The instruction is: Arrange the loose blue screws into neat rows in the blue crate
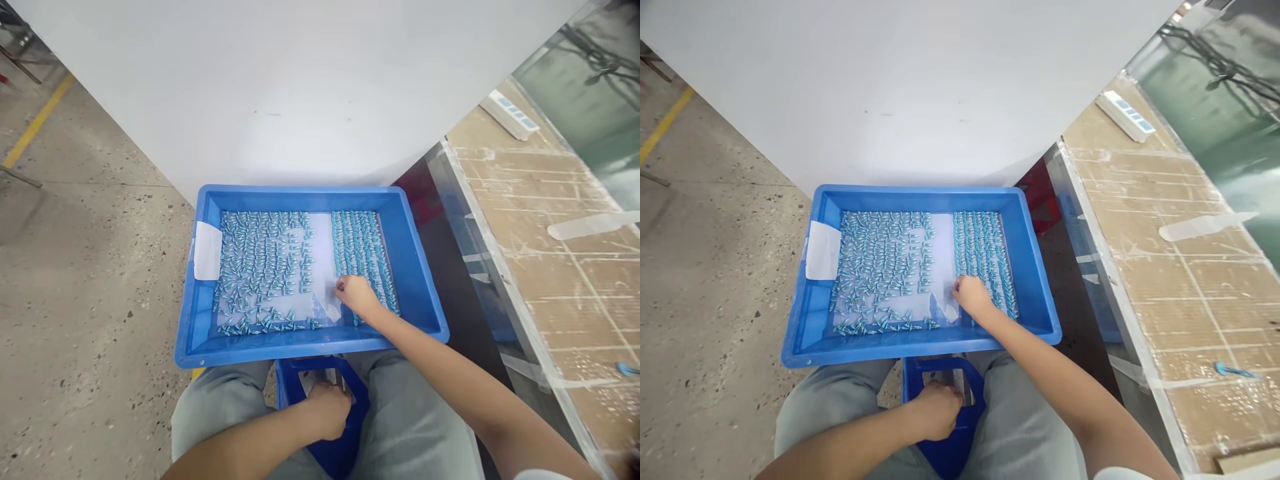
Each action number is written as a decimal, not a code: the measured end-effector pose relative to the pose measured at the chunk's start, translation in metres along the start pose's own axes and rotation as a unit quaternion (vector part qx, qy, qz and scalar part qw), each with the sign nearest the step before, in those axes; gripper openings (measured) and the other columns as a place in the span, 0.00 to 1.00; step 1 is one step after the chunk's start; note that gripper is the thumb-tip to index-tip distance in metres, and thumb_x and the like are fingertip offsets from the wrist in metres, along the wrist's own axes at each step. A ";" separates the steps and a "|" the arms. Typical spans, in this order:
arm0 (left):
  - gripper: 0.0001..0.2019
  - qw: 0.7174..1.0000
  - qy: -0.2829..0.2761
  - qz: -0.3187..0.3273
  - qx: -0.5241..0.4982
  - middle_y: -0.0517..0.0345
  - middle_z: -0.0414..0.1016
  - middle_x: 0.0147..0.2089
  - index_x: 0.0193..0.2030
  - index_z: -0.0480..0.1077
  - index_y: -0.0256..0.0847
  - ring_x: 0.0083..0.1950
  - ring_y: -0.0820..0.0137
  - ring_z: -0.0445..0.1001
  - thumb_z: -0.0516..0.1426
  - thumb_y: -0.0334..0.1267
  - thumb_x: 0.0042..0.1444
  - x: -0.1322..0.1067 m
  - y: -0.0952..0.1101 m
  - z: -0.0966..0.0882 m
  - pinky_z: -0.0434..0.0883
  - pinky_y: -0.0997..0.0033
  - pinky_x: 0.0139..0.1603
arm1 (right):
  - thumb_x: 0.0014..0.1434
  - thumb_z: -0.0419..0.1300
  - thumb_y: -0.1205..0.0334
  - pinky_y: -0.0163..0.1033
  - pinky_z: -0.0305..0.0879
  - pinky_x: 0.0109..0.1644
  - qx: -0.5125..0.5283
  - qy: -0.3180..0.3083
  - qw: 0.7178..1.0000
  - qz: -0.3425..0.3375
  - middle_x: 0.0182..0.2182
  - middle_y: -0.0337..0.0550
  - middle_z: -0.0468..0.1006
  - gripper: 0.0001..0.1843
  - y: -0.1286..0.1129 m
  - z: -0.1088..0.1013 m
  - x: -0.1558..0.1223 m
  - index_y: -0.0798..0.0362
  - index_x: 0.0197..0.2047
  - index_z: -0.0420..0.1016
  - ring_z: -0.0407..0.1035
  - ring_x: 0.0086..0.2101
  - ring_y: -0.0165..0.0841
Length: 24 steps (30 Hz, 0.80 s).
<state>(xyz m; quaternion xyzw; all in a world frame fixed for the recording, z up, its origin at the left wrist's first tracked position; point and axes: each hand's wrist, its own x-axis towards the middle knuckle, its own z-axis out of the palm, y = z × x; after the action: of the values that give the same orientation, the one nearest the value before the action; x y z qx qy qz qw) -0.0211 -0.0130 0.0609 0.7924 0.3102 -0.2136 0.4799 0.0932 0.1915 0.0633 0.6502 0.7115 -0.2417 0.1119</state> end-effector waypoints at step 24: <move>0.21 1.000 0.008 0.009 -0.008 0.33 0.78 0.48 0.55 0.71 0.31 0.49 0.48 0.78 0.57 0.36 0.55 0.003 -0.002 0.010 0.74 0.51 0.46 | 0.61 0.62 0.54 0.34 0.61 0.38 0.011 0.040 0.999 0.019 0.30 0.44 0.80 0.10 0.006 -0.008 0.004 0.53 0.36 0.76 0.74 0.33 0.33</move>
<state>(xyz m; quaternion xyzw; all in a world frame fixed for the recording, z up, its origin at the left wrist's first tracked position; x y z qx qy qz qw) -0.0213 -0.0205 0.0532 0.7929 0.3082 -0.2006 0.4858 0.0999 0.1994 0.0674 0.6738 0.7005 -0.2211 0.0802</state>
